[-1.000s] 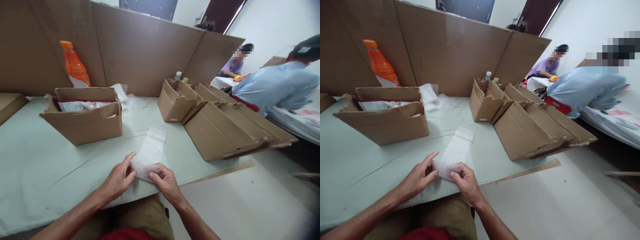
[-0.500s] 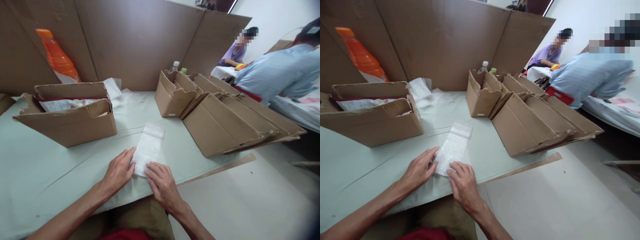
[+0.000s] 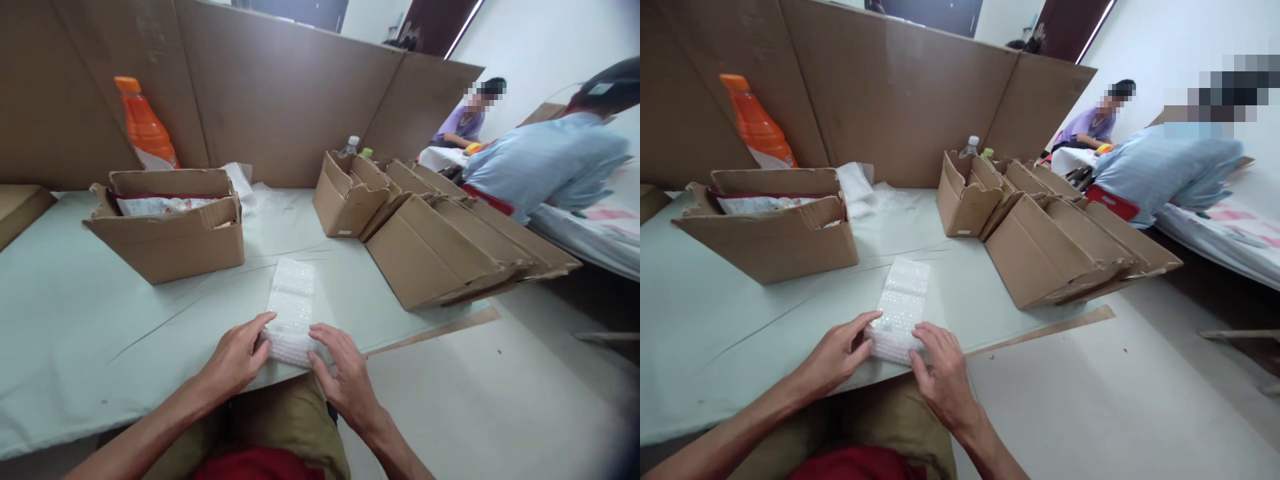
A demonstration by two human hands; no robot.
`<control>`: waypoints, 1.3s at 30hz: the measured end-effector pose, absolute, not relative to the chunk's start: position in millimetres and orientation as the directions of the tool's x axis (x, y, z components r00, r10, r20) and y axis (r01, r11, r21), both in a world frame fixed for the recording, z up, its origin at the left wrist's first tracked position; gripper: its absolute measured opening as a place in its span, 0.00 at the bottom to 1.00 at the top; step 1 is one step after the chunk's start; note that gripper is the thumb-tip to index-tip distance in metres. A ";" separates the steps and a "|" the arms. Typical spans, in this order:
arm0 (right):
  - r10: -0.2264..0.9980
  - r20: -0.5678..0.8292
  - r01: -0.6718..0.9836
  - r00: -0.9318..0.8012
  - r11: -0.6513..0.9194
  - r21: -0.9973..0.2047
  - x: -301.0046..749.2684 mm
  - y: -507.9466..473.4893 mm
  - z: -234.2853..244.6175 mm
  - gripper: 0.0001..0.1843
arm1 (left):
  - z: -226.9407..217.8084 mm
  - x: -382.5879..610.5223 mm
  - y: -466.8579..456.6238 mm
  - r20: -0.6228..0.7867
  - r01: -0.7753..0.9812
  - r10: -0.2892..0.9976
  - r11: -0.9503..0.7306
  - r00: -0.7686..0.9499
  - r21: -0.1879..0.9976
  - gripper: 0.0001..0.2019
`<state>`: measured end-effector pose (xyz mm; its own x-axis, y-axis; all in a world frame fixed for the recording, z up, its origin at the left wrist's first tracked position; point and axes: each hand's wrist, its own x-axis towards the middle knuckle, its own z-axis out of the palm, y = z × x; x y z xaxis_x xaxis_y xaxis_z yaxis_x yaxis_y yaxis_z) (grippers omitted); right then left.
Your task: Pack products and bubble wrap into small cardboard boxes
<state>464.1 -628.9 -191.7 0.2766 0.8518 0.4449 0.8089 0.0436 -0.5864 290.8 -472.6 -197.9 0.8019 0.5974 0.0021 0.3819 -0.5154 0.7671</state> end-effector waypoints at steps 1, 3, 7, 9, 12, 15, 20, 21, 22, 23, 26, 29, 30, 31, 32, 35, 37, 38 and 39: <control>0.831 0.500 0.858 0.242 0.057 -0.510 462.7 -631.5 -191.9 0.13 | -198.3 293.3 -471.0 -0.006 0.395 0.606 -0.511 0.796 0.763 0.25; 0.848 0.508 0.910 0.149 0.084 -0.407 459.6 -634.1 -192.7 0.14 | -200.0 299.1 -467.9 -0.017 0.429 0.625 -0.515 0.780 0.742 0.25; 0.912 0.408 0.933 0.039 0.113 -0.342 457.0 -626.6 -201.3 0.17 | -206.4 306.8 -465.0 0.032 0.458 0.671 -0.539 0.740 0.707 0.26; 0.916 0.398 0.931 0.045 0.106 -0.349 459.1 -620.2 -207.7 0.15 | -209.6 304.6 -465.7 0.141 0.389 0.666 -0.579 0.732 0.716 0.24; 0.906 0.413 0.907 0.096 0.092 -0.411 462.6 -614.3 -211.4 0.14 | -212.2 292.7 -469.4 0.314 0.234 0.583 -0.677 0.750 0.698 0.24; 0.918 0.360 0.847 0.164 0.056 -0.528 462.1 -614.1 -205.5 0.14 | -211.3 277.3 -475.8 0.319 0.182 0.525 -0.695 0.789 0.695 0.25; 0.948 0.190 0.713 0.256 -0.052 -0.699 456.4 -616.4 -196.0 0.13 | -204.0 267.9 -483.0 0.144 0.319 0.627 -0.564 0.766 0.761 0.25; 0.933 0.221 0.729 0.285 -0.061 -0.682 455.3 -616.9 -196.3 0.13 | -202.8 269.9 -482.7 0.124 0.346 0.644 -0.553 0.755 0.758 0.24; 0.908 0.279 0.763 0.312 -0.065 -0.644 454.2 -617.4 -197.1 0.13 | -202.0 272.9 -481.8 0.113 0.372 0.658 -0.549 0.744 0.748 0.24; 0.876 0.353 0.805 0.328 -0.064 -0.590 453.0 -618.1 -198.2 0.13 | -201.9 276.7 -480.2 0.111 0.395 0.672 -0.552 0.733 0.735 0.24; 0.842 0.485 0.904 0.237 -0.009 -0.427 449.1 -619.2 -201.1 0.15 | -204.4 288.3 -474.3 0.147 0.440 0.711 -0.570 0.688 0.694 0.23; 0.898 0.428 0.939 0.105 0.053 -0.340 446.5 -615.7 -203.8 0.20 | -208.5 292.3 -472.2 0.226 0.423 0.715 -0.605 0.661 0.674 0.23; 0.912 0.400 0.943 0.091 0.050 -0.329 446.3 -613.6 -204.9 0.21 | -209.5 290.9 -473.1 0.256 0.407 0.706 -0.623 0.660 0.668 0.23; 0.919 0.382 0.943 0.097 0.038 -0.331 446.5 -611.4 -206.1 0.21 | -210.1 288.3 -474.6 0.283 0.390 0.695 -0.640 0.661 0.662 0.23; 0.920 0.375 0.937 0.116 0.024 -0.349 447.0 -609.6 -207.1 0.19 | -210.3 284.5 -476.6 0.309 0.367 0.679 -0.659 0.666 0.656 0.24; 0.914 0.363 0.885 0.179 0.011 -0.465 447.7 -608.0 -207.6 0.16 | -208.2 269.5 -484.4 0.348 0.290 0.624 -0.694 0.700 0.659 0.28; 0.929 0.319 0.833 0.188 0.021 -0.553 447.1 -610.1 -205.4 0.15 | -204.9 260.5 -489.0 0.302 0.284 0.625 -0.662 0.720 0.694 0.29; 0.940 0.286 0.809 0.183 0.021 -0.588 446.5 -611.5 -204.1 0.15 | -203.1 257.2 -490.6 0.259 0.305 0.643 -0.630 0.721 0.714 0.28; 0.947 0.261 0.792 0.184 0.014 -0.611 445.8 -612.6 -202.9 0.15 | -201.3 255.1 -491.6 0.212 0.342 0.668 -0.596 0.714 0.727 0.27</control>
<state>445.8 -612.6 -202.9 0.1843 0.9475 0.2614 0.7917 0.0145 -0.6107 255.1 -491.6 -201.3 0.7138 0.6676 0.2118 0.3417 -0.5959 0.7267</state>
